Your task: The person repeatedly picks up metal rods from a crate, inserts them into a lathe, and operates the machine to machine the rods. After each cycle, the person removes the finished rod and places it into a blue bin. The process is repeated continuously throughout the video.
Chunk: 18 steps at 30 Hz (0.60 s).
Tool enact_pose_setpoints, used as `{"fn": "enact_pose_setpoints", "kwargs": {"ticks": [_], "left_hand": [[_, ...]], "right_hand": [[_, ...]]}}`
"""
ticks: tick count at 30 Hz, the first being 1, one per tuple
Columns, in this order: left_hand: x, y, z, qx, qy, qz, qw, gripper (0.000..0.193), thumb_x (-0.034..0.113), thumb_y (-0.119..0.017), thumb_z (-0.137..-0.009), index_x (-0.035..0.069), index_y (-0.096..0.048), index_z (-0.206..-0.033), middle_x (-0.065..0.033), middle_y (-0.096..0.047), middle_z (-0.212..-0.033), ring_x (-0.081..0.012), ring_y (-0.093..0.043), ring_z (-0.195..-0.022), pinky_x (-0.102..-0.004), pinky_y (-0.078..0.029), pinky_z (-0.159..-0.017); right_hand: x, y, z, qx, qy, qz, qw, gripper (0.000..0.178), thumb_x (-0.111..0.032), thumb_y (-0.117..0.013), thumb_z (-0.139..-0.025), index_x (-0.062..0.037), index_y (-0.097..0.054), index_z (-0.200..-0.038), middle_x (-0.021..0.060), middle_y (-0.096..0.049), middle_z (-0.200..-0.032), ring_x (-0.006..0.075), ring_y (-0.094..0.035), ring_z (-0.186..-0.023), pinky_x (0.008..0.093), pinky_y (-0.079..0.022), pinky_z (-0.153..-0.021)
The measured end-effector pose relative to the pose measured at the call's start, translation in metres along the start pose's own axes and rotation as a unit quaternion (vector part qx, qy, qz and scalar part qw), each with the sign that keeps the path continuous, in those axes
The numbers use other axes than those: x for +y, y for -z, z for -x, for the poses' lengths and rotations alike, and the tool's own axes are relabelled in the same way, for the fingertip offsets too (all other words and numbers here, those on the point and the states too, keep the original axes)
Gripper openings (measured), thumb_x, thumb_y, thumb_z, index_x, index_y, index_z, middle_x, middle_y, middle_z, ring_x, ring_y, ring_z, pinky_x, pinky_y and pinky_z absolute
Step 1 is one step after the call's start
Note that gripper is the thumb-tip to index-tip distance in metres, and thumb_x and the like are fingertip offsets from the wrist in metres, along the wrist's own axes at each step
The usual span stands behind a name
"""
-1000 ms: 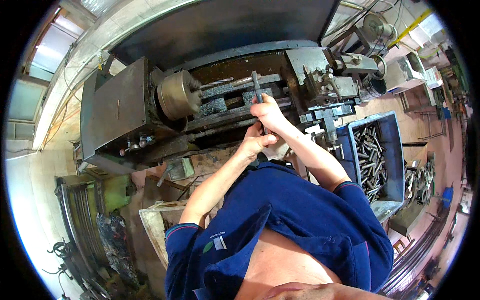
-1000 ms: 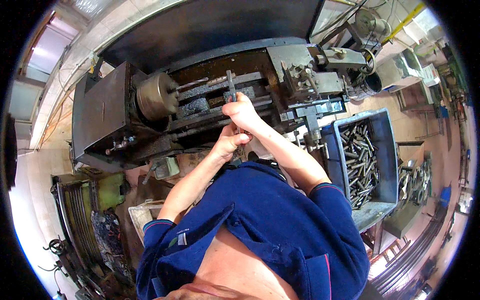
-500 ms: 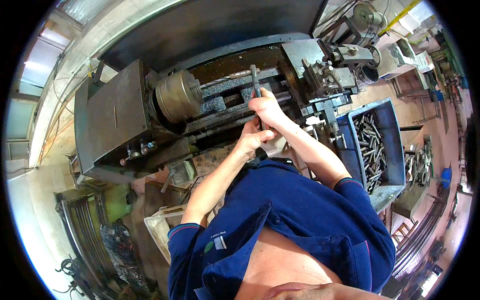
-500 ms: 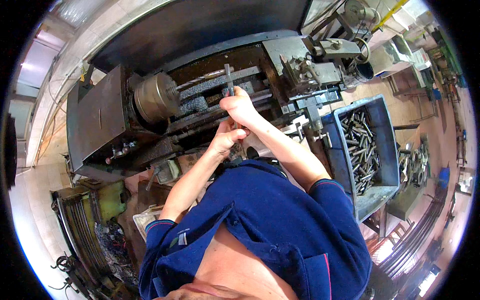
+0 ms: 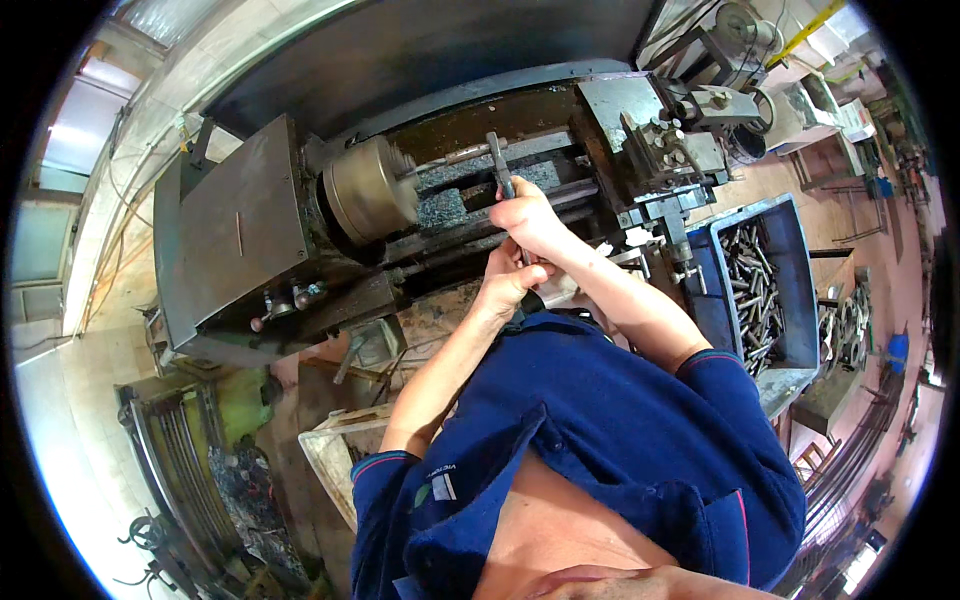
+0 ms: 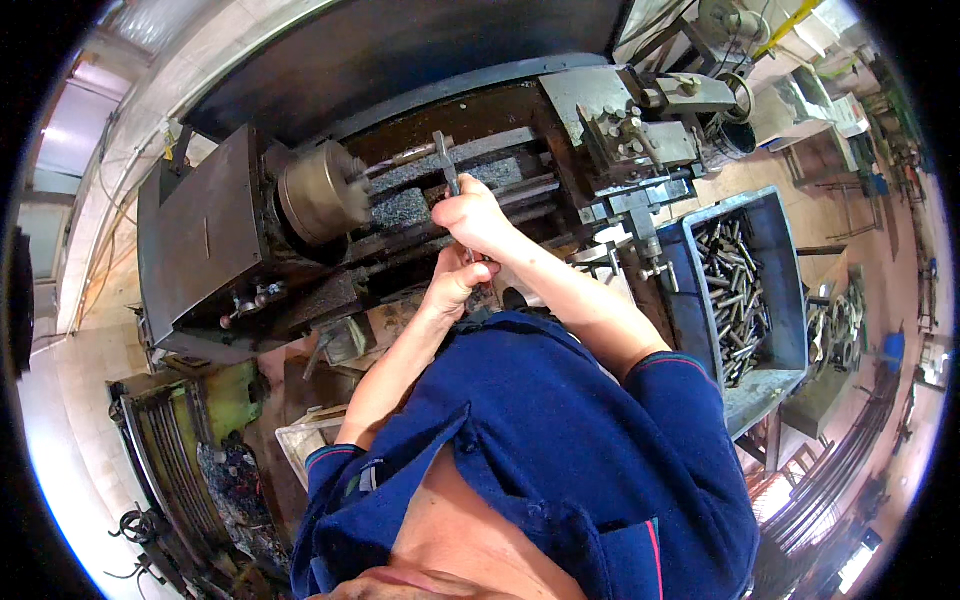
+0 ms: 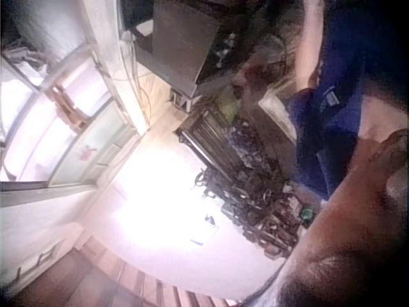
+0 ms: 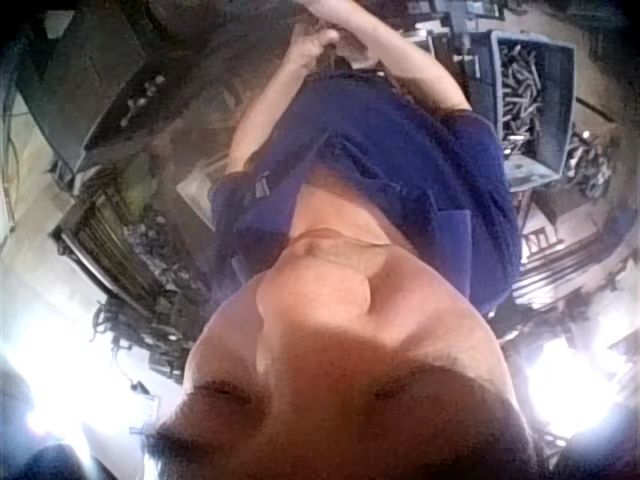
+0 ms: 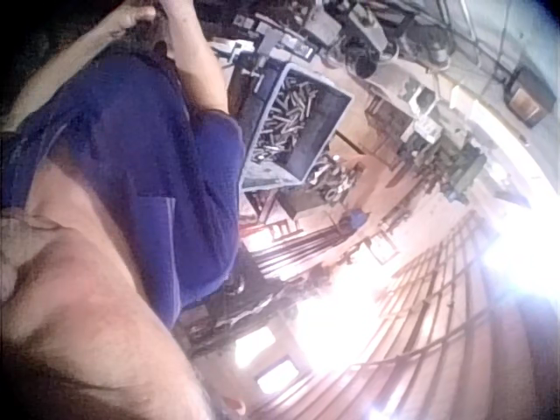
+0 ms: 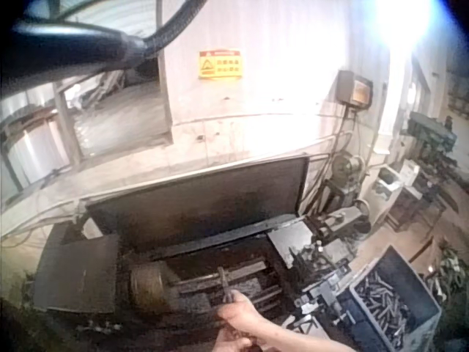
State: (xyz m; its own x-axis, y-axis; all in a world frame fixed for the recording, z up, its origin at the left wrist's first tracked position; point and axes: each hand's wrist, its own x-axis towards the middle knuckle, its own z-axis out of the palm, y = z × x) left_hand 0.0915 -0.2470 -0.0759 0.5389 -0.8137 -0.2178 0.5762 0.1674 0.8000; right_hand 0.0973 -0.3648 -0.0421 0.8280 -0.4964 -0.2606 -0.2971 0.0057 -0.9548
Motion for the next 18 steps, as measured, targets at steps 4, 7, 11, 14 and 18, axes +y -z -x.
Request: {"fn": "enact_pose_setpoints", "kwargs": {"ticks": [4,7,11,14,18], "left_hand": [[0.007,0.012,0.008,0.009,0.008,0.013,1.000,0.056,0.008,-0.076,-0.060,-0.004,-0.046,-0.105,-0.0051,-0.055,-0.089,-0.0138,-0.058,-0.081,-0.0261,-0.051,-0.073],[0.007,0.011,0.005,-0.004,-0.006,0.020,1.000,0.050,0.006,-0.073,-0.061,-0.003,-0.047,-0.102,-0.0036,-0.056,-0.082,-0.0129,-0.059,-0.072,-0.0248,-0.051,-0.069],[-0.001,0.003,0.001,-0.008,-0.009,-0.006,1.000,0.056,0.027,-0.078,-0.060,-0.004,-0.051,-0.099,-0.0042,-0.059,-0.080,-0.0113,-0.057,-0.066,-0.0224,-0.045,-0.054],[-0.001,0.006,0.001,0.029,-0.049,-0.015,0.998,0.045,0.017,-0.074,-0.063,-0.003,-0.053,-0.097,-0.0036,-0.059,-0.078,-0.0116,-0.057,-0.065,-0.0217,-0.045,-0.055],[0.000,0.017,0.002,-0.003,-0.009,-0.035,0.999,0.043,0.012,-0.071,-0.063,-0.003,-0.053,-0.099,-0.0044,-0.059,-0.080,-0.0114,-0.057,-0.067,-0.0229,-0.045,-0.056]], "right_hand": [[-0.014,-0.020,0.001,-0.032,-0.014,0.026,0.999,0.027,-0.016,-0.059,-0.062,0.0027,-0.050,-0.079,0.0163,-0.056,-0.075,0.0268,-0.055,-0.074,0.0338,-0.044,-0.067],[-0.011,-0.018,0.002,-0.036,-0.013,0.023,0.999,0.023,-0.013,-0.058,-0.063,-0.0003,-0.049,-0.081,0.0095,-0.051,-0.070,0.0182,-0.049,-0.068,0.0312,-0.040,-0.059],[-0.016,-0.003,0.009,-0.013,-0.020,-0.064,0.998,0.021,-0.010,-0.057,-0.062,0.0000,-0.051,-0.080,0.0070,-0.052,-0.071,0.0153,-0.049,-0.068,0.0291,-0.042,-0.060],[-0.022,-0.014,0.007,-0.021,-0.051,0.024,0.998,0.025,-0.013,-0.058,-0.062,0.0005,-0.050,-0.081,0.0103,-0.054,-0.072,0.0175,-0.050,-0.069,0.0304,-0.043,-0.063],[-0.014,-0.018,0.002,-0.037,-0.028,0.022,0.999,0.027,-0.014,-0.058,-0.061,0.0018,-0.048,-0.081,0.0143,-0.054,-0.073,0.0211,-0.053,-0.071,0.0324,-0.043,-0.064]]}}
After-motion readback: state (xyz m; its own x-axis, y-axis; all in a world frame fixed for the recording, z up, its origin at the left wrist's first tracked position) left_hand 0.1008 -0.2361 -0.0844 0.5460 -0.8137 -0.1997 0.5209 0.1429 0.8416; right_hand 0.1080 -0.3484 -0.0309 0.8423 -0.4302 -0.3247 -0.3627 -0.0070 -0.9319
